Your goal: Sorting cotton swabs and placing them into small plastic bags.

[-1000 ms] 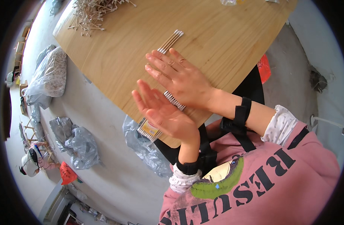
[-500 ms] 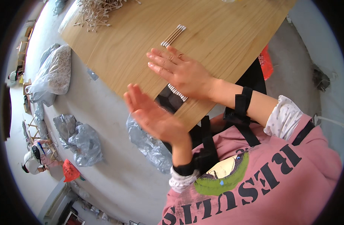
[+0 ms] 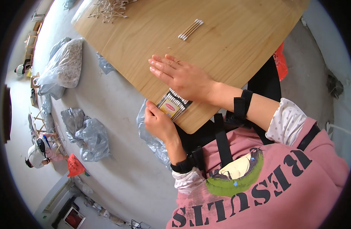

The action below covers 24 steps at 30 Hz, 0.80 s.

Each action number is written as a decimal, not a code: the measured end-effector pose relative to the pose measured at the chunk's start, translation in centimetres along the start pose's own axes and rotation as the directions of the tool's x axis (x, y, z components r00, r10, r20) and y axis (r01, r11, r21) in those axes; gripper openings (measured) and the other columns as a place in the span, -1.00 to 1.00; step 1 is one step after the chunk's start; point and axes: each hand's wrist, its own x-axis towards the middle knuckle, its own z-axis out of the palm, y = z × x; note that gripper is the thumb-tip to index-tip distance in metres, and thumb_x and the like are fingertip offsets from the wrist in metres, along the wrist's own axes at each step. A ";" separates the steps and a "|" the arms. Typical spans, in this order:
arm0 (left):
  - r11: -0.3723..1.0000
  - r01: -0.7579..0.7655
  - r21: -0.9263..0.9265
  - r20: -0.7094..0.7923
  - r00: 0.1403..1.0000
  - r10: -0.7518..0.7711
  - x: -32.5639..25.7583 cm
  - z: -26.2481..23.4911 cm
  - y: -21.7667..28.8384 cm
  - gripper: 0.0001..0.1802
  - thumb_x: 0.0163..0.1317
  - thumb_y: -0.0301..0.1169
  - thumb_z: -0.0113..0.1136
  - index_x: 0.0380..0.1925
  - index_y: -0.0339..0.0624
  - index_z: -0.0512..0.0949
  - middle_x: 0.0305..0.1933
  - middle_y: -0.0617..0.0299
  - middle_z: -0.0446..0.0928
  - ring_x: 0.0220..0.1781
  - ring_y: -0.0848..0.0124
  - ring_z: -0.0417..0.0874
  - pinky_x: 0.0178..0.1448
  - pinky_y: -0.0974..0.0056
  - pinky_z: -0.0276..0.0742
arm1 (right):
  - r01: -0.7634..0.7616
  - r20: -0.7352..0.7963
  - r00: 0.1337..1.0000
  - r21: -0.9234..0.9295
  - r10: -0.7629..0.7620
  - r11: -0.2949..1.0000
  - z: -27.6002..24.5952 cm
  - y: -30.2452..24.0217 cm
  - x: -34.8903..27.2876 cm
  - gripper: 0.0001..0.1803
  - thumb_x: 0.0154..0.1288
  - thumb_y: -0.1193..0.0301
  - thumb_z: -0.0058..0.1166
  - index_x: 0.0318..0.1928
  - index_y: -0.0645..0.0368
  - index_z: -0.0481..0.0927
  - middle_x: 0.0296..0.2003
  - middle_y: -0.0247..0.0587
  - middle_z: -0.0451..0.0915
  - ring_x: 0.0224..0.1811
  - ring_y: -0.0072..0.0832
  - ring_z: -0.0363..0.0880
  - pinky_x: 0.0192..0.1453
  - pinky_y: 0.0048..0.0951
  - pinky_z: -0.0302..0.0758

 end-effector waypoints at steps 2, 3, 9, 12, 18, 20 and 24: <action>0.977 -0.014 -0.211 0.017 1.000 0.018 0.0 0.4 -0.2 -0.49 0.61 -0.17 -0.15 -0.33 -0.38 0.58 -0.43 0.07 0.65 -0.45 0.33 0.60 -0.30 0.21 0.49 | 0.008 0.003 1.000 -0.005 -0.008 1.000 0.1 -0.2 0.2 -0.46 0.40 0.46 -0.13 0.37 0.28 0.35 0.48 -0.10 0.24 0.59 -0.29 0.09 0.61 -0.19 0.15; 0.977 -0.013 -0.212 0.018 1.000 0.017 0.1 0.7 -0.7 -0.49 0.61 -0.17 -0.15 -0.33 -0.38 0.58 -0.43 0.07 0.65 -0.45 0.33 0.60 -0.30 0.21 0.49 | 0.013 0.003 1.000 0.007 -0.013 1.000 0.1 -0.3 0.2 -0.46 0.39 0.46 -0.13 0.37 0.29 0.36 0.48 -0.10 0.24 0.59 -0.28 0.10 0.61 -0.18 0.15; 0.859 0.027 -0.511 0.083 0.996 0.018 0.2 1.4 -1.7 -0.48 0.64 -0.18 -0.21 -0.22 -0.43 0.58 -0.26 0.14 0.65 -0.26 0.48 0.58 -0.14 0.31 0.51 | 0.026 0.022 0.999 0.026 -0.027 0.999 0.2 -0.4 0.2 -0.48 0.40 0.45 -0.13 0.35 0.29 0.38 0.47 -0.10 0.26 0.57 -0.27 0.14 0.59 -0.18 0.20; 0.846 -0.010 -0.532 0.053 0.998 0.045 0.1 1.4 -1.4 -0.47 0.63 -0.14 -0.19 -0.25 -0.40 0.60 -0.28 0.19 0.64 -0.30 0.53 0.59 -0.20 0.35 0.51 | 0.028 0.042 0.999 0.041 -0.030 0.999 0.5 -1.1 0.2 -0.46 0.42 0.42 -0.14 0.39 0.23 0.35 0.48 -0.16 0.26 0.57 -0.30 0.14 0.60 -0.17 0.18; 0.898 -0.035 -0.438 0.030 0.998 0.053 0.0 1.0 -0.6 -0.52 0.63 -0.22 -0.19 -0.26 -0.41 0.56 -0.35 0.13 0.63 -0.34 0.44 0.56 -0.19 0.28 0.50 | 0.017 0.064 0.998 0.090 -0.023 0.996 0.7 -1.3 0.3 -0.45 0.45 0.38 -0.15 0.42 0.16 0.33 0.48 -0.22 0.25 0.57 -0.31 0.14 0.60 -0.17 0.17; 0.898 -0.016 -0.440 0.047 0.998 0.041 0.0 0.9 -0.6 -0.53 0.63 -0.22 -0.19 -0.28 -0.41 0.56 -0.38 0.12 0.62 -0.37 0.41 0.56 -0.22 0.26 0.50 | 0.015 0.074 0.997 0.091 -0.022 0.996 0.7 -1.5 0.3 -0.46 0.46 0.38 -0.15 0.42 0.15 0.33 0.48 -0.22 0.25 0.57 -0.31 0.14 0.60 -0.17 0.17; 0.905 -0.007 -0.426 0.053 0.998 0.033 -0.1 0.6 -0.4 -0.49 0.62 -0.19 -0.19 -0.26 -0.42 0.59 -0.33 0.17 0.64 -0.32 0.45 0.59 -0.21 0.28 0.51 | 0.012 0.055 0.998 0.132 -0.019 0.991 0.7 -1.7 0.4 -0.46 0.46 0.40 -0.16 0.41 0.15 0.35 0.46 -0.21 0.29 0.56 -0.29 0.17 0.60 -0.16 0.18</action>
